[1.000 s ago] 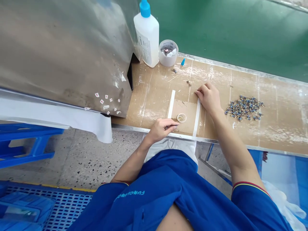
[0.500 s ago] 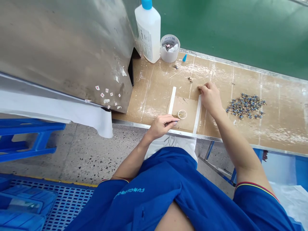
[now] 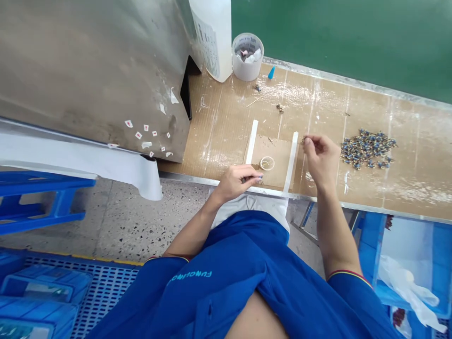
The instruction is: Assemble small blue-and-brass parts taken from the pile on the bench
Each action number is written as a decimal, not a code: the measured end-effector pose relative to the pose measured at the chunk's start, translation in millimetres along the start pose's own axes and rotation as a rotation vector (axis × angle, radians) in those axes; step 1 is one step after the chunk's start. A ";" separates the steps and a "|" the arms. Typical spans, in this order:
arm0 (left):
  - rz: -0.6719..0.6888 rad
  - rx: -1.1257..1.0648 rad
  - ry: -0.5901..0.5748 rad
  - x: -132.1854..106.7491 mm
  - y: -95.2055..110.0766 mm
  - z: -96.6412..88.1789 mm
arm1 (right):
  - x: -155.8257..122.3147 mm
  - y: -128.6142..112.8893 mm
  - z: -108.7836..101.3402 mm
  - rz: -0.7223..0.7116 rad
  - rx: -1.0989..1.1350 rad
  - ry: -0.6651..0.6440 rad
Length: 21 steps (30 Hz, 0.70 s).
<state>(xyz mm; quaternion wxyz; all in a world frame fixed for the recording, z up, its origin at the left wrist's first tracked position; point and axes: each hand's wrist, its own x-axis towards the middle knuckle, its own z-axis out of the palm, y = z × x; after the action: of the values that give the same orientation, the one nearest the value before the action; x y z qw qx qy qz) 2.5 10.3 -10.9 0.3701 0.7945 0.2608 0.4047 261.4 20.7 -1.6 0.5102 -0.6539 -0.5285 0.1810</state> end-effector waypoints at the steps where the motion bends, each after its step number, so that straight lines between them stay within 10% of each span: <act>1: -0.004 0.013 -0.003 0.1 0.5 0.4 | -15.7 -7.2 0.2 0.045 0.066 0.011; 8: 0.076 0.106 -0.030 1.8 2.1 2.6 | -98.9 -37.2 28.0 0.346 0.430 -0.073; 21: 0.142 0.135 -0.040 2.2 -0.8 6.6 | -108.6 -33.8 37.9 0.364 0.459 -0.162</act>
<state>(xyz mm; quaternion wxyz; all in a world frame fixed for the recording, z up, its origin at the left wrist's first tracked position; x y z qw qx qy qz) 9.1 9.9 -13.2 0.2911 0.8421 0.2230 0.3954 174.0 -59.0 -21.1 0.5602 -0.5888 -0.3868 0.4357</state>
